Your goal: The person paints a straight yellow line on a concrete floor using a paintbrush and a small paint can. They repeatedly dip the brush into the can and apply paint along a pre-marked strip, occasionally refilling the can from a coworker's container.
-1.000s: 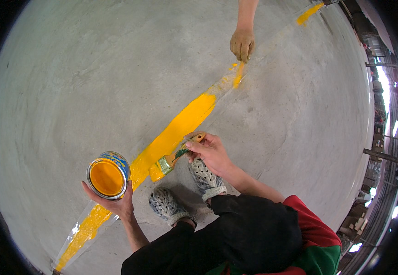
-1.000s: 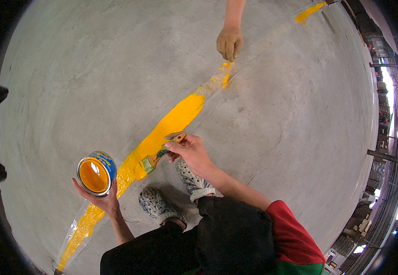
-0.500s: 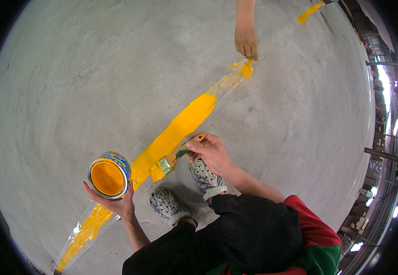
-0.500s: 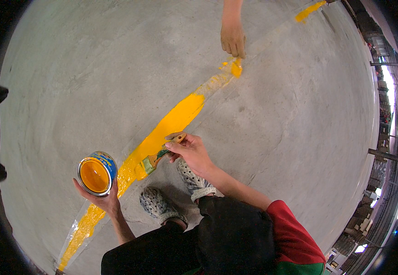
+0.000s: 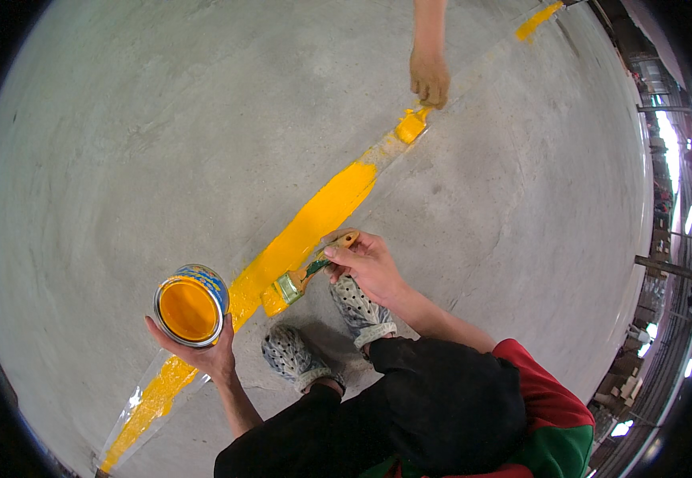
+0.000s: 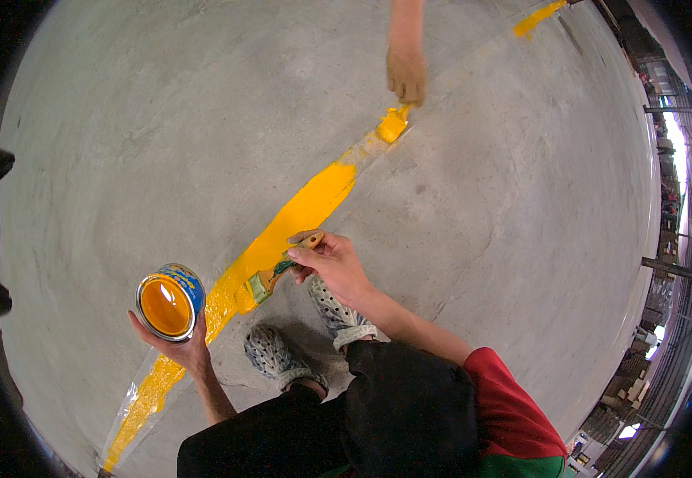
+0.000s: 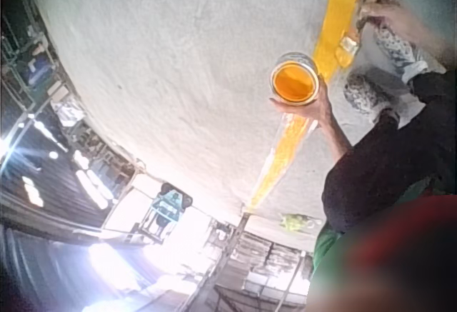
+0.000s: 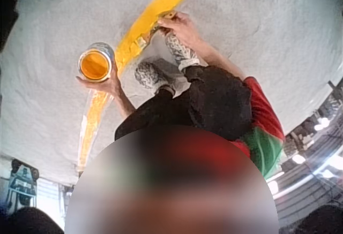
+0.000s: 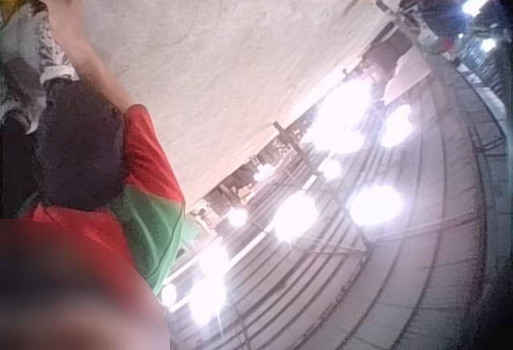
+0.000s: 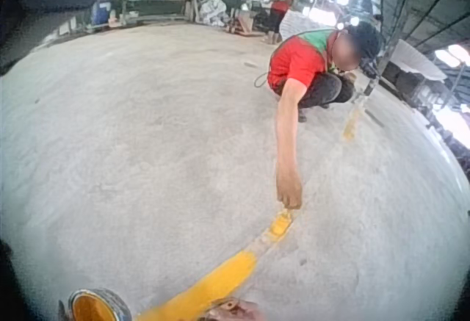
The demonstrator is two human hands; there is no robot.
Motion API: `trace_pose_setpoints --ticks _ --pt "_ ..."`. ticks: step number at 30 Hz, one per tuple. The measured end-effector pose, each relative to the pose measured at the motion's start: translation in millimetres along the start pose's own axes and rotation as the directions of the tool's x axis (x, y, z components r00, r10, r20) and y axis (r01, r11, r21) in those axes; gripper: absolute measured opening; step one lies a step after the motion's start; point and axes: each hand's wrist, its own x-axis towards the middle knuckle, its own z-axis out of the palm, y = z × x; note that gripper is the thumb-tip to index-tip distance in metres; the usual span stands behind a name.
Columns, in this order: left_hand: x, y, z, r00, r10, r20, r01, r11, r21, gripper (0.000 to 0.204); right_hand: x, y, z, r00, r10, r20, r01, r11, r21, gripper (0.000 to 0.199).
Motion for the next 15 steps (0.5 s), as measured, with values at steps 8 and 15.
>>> trace_pose_setpoints --ticks 8,15 --pt "0.0 1.7 0.3 1.000 -0.004 -0.014 0.004 0.999 0.047 0.123 0.0 0.5 0.0 1.000 0.009 -0.007 -0.009 1.000 -0.012 0.021" --pt "-0.4 -2.0 -0.1 1.000 0.018 -0.003 -0.017 0.999 0.039 0.122 -0.9 -2.1 2.0 1.000 0.009 -0.010 -0.009 1.000 0.007 0.025"
